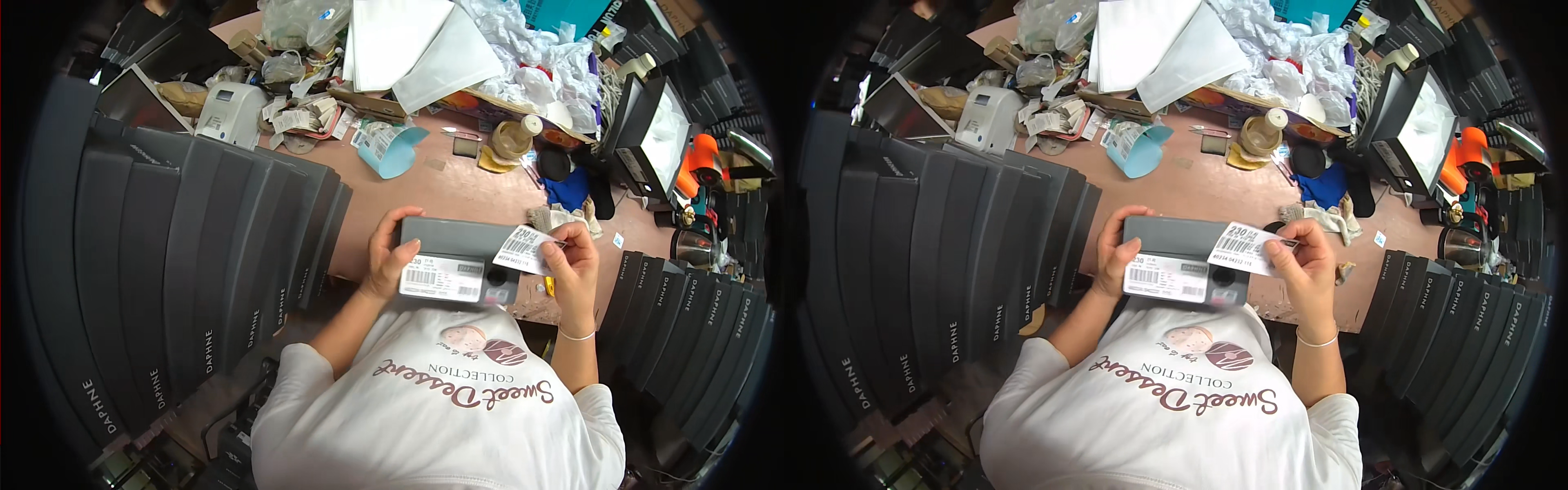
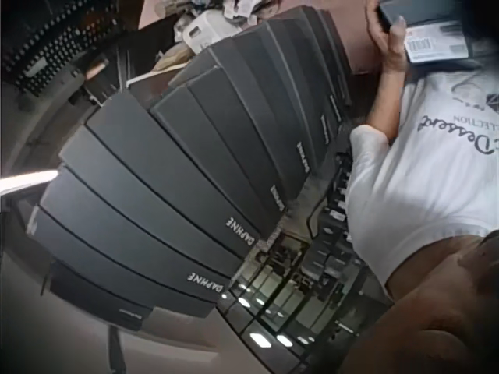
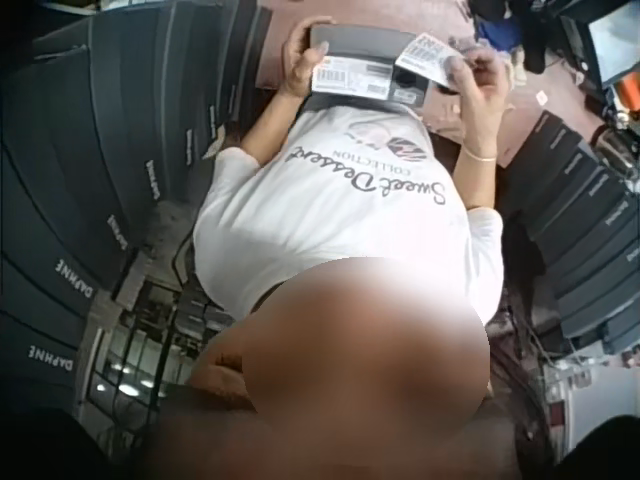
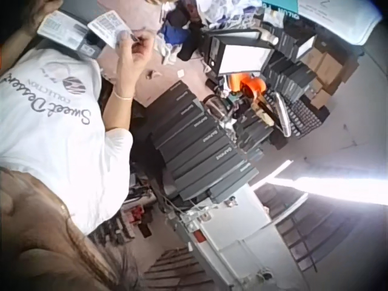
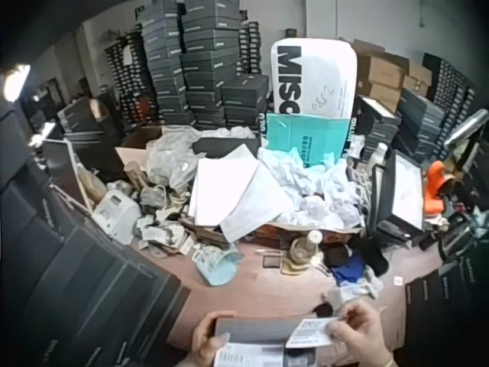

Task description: Inspecting, cleaning, and packaging high-heeled shoes into individual shoe boxes at a manufacturing station.

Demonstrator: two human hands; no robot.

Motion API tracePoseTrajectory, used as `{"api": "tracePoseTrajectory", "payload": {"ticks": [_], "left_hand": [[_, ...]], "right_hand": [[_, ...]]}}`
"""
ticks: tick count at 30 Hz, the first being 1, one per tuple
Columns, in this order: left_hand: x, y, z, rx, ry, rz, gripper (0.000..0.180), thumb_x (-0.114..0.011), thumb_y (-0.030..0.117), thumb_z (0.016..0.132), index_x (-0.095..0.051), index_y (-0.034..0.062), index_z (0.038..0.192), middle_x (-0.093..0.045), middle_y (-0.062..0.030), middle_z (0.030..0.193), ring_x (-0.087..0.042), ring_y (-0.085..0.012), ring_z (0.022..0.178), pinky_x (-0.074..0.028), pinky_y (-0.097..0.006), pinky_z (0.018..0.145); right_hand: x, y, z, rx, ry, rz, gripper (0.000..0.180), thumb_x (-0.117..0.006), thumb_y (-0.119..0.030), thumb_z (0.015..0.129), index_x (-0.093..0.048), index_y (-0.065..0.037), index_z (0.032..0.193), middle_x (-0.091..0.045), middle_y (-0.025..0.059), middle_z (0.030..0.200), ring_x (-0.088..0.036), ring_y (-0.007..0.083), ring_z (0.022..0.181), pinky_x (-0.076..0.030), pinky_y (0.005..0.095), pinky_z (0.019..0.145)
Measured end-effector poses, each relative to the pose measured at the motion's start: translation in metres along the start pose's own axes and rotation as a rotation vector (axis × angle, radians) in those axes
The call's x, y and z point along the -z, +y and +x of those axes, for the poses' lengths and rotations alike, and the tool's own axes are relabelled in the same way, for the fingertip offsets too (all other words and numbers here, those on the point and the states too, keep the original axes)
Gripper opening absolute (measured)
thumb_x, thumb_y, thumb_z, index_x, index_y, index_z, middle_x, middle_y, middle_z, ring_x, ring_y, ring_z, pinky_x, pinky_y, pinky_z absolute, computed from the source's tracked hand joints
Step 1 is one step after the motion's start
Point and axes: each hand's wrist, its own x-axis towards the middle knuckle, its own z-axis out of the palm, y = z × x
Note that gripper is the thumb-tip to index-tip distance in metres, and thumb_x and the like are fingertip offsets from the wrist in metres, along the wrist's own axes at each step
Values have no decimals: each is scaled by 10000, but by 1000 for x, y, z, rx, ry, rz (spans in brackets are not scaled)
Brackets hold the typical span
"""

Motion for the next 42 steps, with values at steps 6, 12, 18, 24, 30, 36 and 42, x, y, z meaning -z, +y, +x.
{"api": "tracePoseTrajectory", "payload": {"ticks": [6, 12, 18, 24, 30, 36, 42], "left_hand": [[-21, -10, -45, -487, -35, 604, 448, -547, 163, 848, -485, -1, 1261, -398, -228, 1332, -420, -332, 1232, -328, -422, 1046], [4, 30, -41, -272, -527, 702, 725, -777, 277, 683, -480, 117, 1324, -237, -210, 1447, -265, -394, 1358, -268, -492, 1102], [8, 36, -25, -307, -641, 882, 922, -831, 503, 615, -444, 150, 1373, -185, -199, 1489, -211, -417, 1375, -239, -512, 1112], [12, 40, -25, -234, -688, 762, 981, -805, 569, 611, -413, 155, 1408, -176, -200, 1491, -215, -405, 1375, -244, -515, 1111], [13, 36, -27, -249, -647, 738, 941, -790, 554, 650, -412, 146, 1410, -180, -208, 1486, -211, -402, 1378, -250, -509, 1109], [11, 33, -28, -265, -616, 748, 876, -781, 515, 691, -422, 156, 1404, -195, -206, 1480, -212, -400, 1378, -253, -501, 1110], [10, 32, -28, -258, -594, 729, 821, -787, 468, 702, -452, 157, 1383, -217, -201, 1475, -232, -399, 1371, -260, -495, 1107]], "right_hand": [[-3, -21, -30, 12, -89, -253, 210, -737, -103, 819, -547, -28, 865, -524, -21, 793, -449, 37, 693, -365, 182, 605], [-14, -26, -51, 0, -155, -521, 247, -769, -120, 778, -547, -23, 823, -533, -14, 688, -458, 44, 594, -367, 204, 523], [-34, -31, -52, -44, -210, -612, 265, -778, -138, 761, -552, -18, 827, -566, 57, 683, -484, 112, 561, -396, 257, 516], [-54, -42, -39, -96, -323, -765, 288, -779, -189, 757, -565, -8, 822, -573, 78, 665, -503, 151, 539, -419, 282, 521], [-61, -39, -31, -119, -378, -759, 278, -779, -184, 748, -581, -5, 825, -592, 84, 670, -537, 155, 557, -438, 287, 536], [-62, -36, -28, -126, -397, -766, 270, -780, -168, 745, -579, -7, 822, -589, 83, 668, -515, 144, 544, -427, 286, 519], [-65, -38, -28, -133, -394, -807, 277, -782, -172, 746, -572, -5, 815, -585, 84, 662, -500, 148, 528, -419, 287, 510]]}}
